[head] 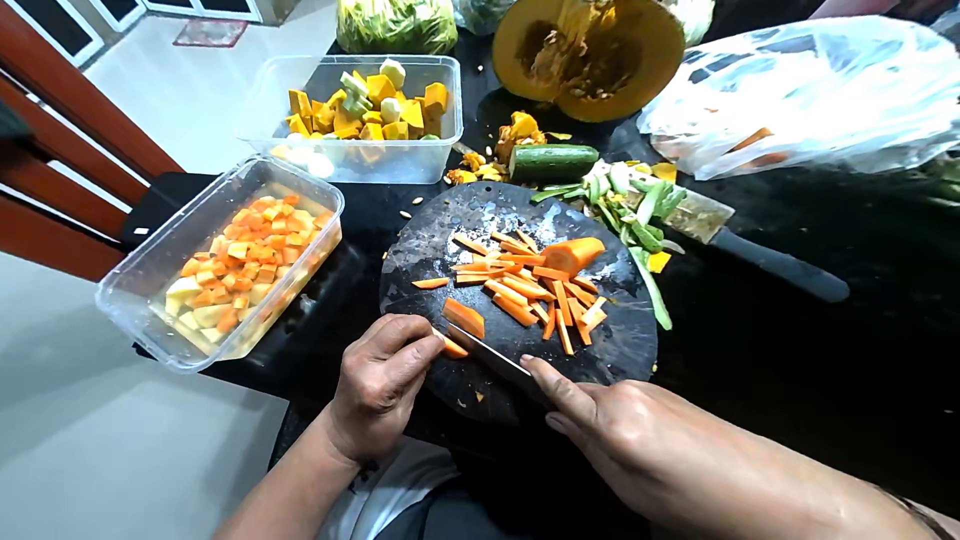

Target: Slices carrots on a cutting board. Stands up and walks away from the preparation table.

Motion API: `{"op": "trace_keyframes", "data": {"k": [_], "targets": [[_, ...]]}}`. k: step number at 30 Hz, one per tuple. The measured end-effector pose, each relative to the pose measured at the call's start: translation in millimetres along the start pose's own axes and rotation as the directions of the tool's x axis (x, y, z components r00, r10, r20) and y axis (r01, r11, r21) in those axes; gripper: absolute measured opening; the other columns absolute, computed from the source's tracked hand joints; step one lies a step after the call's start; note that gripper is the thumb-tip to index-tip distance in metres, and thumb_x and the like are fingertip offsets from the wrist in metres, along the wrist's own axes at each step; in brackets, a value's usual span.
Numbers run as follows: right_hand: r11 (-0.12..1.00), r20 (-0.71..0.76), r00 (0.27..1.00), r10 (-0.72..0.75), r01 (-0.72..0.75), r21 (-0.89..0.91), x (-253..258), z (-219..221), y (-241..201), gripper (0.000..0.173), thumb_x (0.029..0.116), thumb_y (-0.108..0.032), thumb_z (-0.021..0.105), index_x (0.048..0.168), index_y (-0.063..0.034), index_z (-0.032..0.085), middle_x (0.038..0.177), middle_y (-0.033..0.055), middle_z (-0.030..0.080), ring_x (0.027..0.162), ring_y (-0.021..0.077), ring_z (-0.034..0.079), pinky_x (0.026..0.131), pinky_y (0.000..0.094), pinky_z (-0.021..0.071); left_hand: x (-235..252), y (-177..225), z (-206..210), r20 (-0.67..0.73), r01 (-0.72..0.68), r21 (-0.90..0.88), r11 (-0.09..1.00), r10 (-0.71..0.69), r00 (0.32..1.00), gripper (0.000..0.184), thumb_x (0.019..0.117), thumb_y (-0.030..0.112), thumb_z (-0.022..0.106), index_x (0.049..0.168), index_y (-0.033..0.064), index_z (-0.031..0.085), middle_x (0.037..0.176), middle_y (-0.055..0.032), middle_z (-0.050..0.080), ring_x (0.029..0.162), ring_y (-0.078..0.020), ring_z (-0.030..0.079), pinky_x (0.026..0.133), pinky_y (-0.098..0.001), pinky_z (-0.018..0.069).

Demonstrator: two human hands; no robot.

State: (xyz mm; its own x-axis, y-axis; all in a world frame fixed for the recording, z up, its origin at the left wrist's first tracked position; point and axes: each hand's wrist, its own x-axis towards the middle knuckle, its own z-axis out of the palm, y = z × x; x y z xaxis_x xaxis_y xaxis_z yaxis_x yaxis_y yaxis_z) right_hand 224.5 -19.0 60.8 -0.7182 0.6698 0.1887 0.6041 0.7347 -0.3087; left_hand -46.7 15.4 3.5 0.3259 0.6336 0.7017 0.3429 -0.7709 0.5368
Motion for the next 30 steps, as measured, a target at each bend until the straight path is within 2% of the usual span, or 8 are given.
{"op": "trace_keyframes", "data": {"k": [5,9,13,16,19,22,26,30], "targets": [[0.999,-0.02,0.999,-0.041,0.041,-0.021,11.7,-4.4,-3.3,0.045,0.0992,-0.015,0.045,0.133,0.0109,0.057,0.06,0.0032,0.056,0.044,0.0182,0.054,0.04,0.0317,0.0445,-1.0,0.8,-0.1,-0.006,-0.014,0.034,0.999,0.014,1.0,0.011,0.098,0.0,0.062,0.098,-0.0005,0.073,0.101,-0.0116,0.069,0.104,-0.0136,0.065,0.096,-0.0232,0.0529],[0.999,0.034,0.998,-0.049,0.05,-0.018,16.3,-6.7,-5.1,0.044,0.0975,-0.014,0.046,0.132,0.0113,0.057,0.058,0.0033,0.054,0.043,0.0191,0.054,0.039,0.0324,0.0441,-2.1,-0.2,1.2,-0.015,-0.031,0.052,0.998,0.032,0.999,0.011,0.0986,0.001,0.062,0.099,-0.0007,0.072,0.102,-0.0127,0.069,0.105,-0.015,0.065,0.097,-0.0245,0.0527],[0.992,0.087,0.996,-0.029,0.039,-0.116,26.6,-6.8,-13.7,0.045,0.0959,-0.013,0.048,0.131,0.0136,0.057,0.057,0.0047,0.054,0.041,0.0218,0.054,0.037,0.0342,0.0438,-1.8,0.9,1.8,-0.02,-0.034,0.073,0.997,0.036,0.999,0.012,0.0981,0.0,0.061,0.097,-0.0008,0.072,0.101,-0.0127,0.069,0.104,-0.0157,0.066,0.097,-0.0246,0.0524],[0.993,0.099,0.994,-0.038,0.048,-0.105,39.8,-0.1,-13.2,0.046,0.0916,-0.01,0.051,0.131,0.0135,0.056,0.055,0.0027,0.052,0.042,0.0217,0.055,0.038,0.0351,0.0442,-2.0,0.4,2.1,-0.022,-0.036,0.063,0.997,0.038,0.999,0.011,0.0978,0.0,0.062,0.098,-0.0013,0.073,0.102,-0.0132,0.069,0.105,-0.0155,0.066,0.098,-0.0248,0.0525],[1.0,0.124,0.992,-0.011,0.008,0.022,38.9,-0.2,-11.2,0.048,0.0928,-0.009,0.052,0.135,0.013,0.054,0.056,0.0028,0.052,0.045,0.0214,0.056,0.042,0.0359,0.0471,-1.3,1.9,0.7,-0.016,-0.018,0.057,0.998,0.019,1.0,0.01,0.0975,0.0,0.063,0.098,-0.0011,0.073,0.102,-0.0126,0.07,0.105,-0.0146,0.066,0.097,-0.0243,0.0524],[0.972,0.143,0.988,0.054,-0.084,0.22,16.9,-4.3,-1.0,0.047,0.0991,-0.018,0.047,0.139,0.0064,0.053,0.056,-0.0018,0.048,0.045,0.013,0.05,0.042,0.0293,0.0434,2.7,3.7,-0.5,0.027,0.003,0.079,0.997,-0.006,1.0,0.013,0.0985,0.001,0.062,0.1,-0.0014,0.075,0.103,-0.0133,0.07,0.104,-0.015,0.066,0.096,-0.0241,0.053],[0.988,0.001,0.997,0.075,-0.074,0.135,-1.7,-1.1,4.6,0.048,0.0986,-0.019,0.045,0.135,0.0098,0.056,0.054,-0.0012,0.049,0.044,0.012,0.051,0.041,0.028,0.0435,13.0,6.6,-1.6,0.128,0.019,0.17,0.985,-0.042,0.991,0.016,0.0986,0.004,0.061,0.097,0.0006,0.076,0.097,-0.0115,0.069,0.097,-0.0172,0.064,0.089,-0.0256,0.0518],[0.996,-0.037,0.999,0.034,-0.031,0.078,1.1,-4.2,-1.5,0.047,0.0992,-0.018,0.045,0.135,0.0107,0.056,0.056,0.0004,0.051,0.044,0.0145,0.051,0.041,0.0293,0.0438,14.8,6.2,-1.2,0.084,0.07,0.093,0.993,-0.077,0.993,0.012,0.0972,0.005,0.065,0.092,-0.0013,0.074,0.098,-0.012,0.068,0.098,-0.0155,0.065,0.089,-0.0247,0.054]]}}
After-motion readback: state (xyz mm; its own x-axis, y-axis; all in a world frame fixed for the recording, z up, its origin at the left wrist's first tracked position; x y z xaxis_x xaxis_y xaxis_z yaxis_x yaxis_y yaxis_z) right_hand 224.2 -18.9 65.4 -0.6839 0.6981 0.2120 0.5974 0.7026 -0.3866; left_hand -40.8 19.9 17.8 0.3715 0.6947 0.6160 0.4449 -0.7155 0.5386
